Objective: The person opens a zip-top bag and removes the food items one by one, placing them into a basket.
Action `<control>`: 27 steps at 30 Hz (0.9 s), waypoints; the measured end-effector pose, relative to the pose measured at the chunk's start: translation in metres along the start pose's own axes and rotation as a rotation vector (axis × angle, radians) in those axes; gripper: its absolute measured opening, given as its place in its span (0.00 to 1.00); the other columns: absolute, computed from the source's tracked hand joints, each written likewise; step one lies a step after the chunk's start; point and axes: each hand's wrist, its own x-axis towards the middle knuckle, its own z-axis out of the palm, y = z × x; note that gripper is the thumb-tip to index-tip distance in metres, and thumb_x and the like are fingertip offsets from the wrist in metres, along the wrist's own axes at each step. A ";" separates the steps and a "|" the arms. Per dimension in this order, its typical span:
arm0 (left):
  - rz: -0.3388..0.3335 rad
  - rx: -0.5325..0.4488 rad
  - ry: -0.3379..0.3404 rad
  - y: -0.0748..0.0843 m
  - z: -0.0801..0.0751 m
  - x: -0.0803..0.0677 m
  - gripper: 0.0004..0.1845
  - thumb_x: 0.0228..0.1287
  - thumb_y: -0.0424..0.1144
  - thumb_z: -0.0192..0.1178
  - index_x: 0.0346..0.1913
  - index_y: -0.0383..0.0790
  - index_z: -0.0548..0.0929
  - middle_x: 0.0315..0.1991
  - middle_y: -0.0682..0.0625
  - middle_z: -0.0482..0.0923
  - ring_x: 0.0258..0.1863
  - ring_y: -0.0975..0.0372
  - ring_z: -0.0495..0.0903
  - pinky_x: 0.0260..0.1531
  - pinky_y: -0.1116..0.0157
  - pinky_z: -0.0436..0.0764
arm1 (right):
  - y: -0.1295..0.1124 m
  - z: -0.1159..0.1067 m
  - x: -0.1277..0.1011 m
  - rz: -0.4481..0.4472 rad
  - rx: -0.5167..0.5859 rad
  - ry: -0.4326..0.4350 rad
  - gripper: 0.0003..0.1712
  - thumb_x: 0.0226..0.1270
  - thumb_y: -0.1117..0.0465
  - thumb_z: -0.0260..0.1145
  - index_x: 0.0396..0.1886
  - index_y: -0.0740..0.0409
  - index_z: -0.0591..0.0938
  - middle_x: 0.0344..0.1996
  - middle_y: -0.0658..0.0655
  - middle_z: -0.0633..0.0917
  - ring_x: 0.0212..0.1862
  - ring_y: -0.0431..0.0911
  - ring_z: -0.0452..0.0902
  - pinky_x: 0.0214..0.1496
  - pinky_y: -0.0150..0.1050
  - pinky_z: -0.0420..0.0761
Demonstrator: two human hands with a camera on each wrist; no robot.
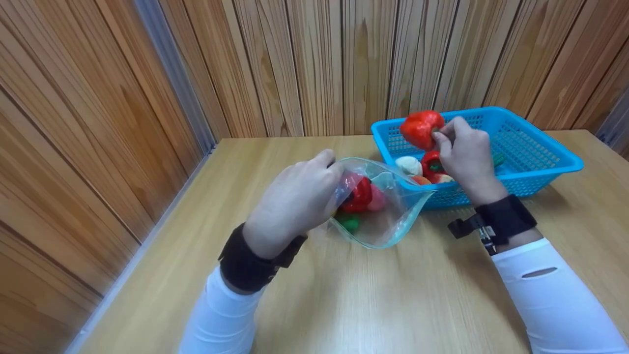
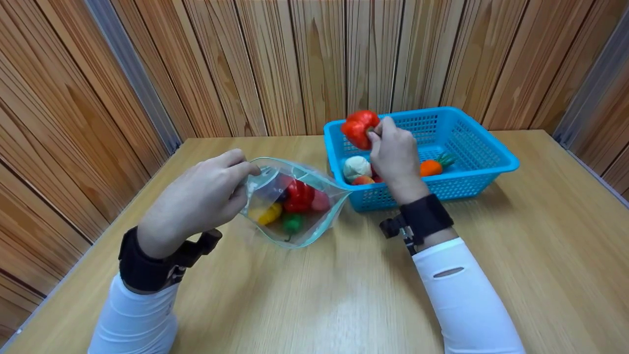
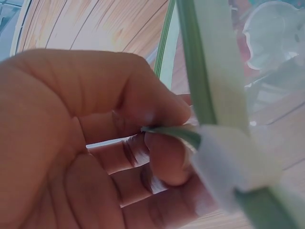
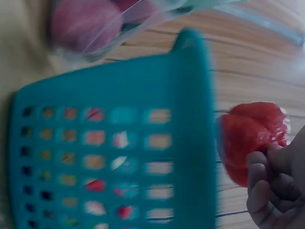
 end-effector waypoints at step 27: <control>0.018 -0.023 -0.018 0.001 -0.001 0.001 0.13 0.66 0.32 0.61 0.51 0.32 0.84 0.45 0.42 0.79 0.33 0.53 0.83 0.39 0.59 0.87 | -0.037 -0.006 -0.002 -0.391 0.265 0.158 0.11 0.60 0.72 0.57 0.33 0.69 0.87 0.22 0.62 0.86 0.19 0.48 0.74 0.30 0.19 0.67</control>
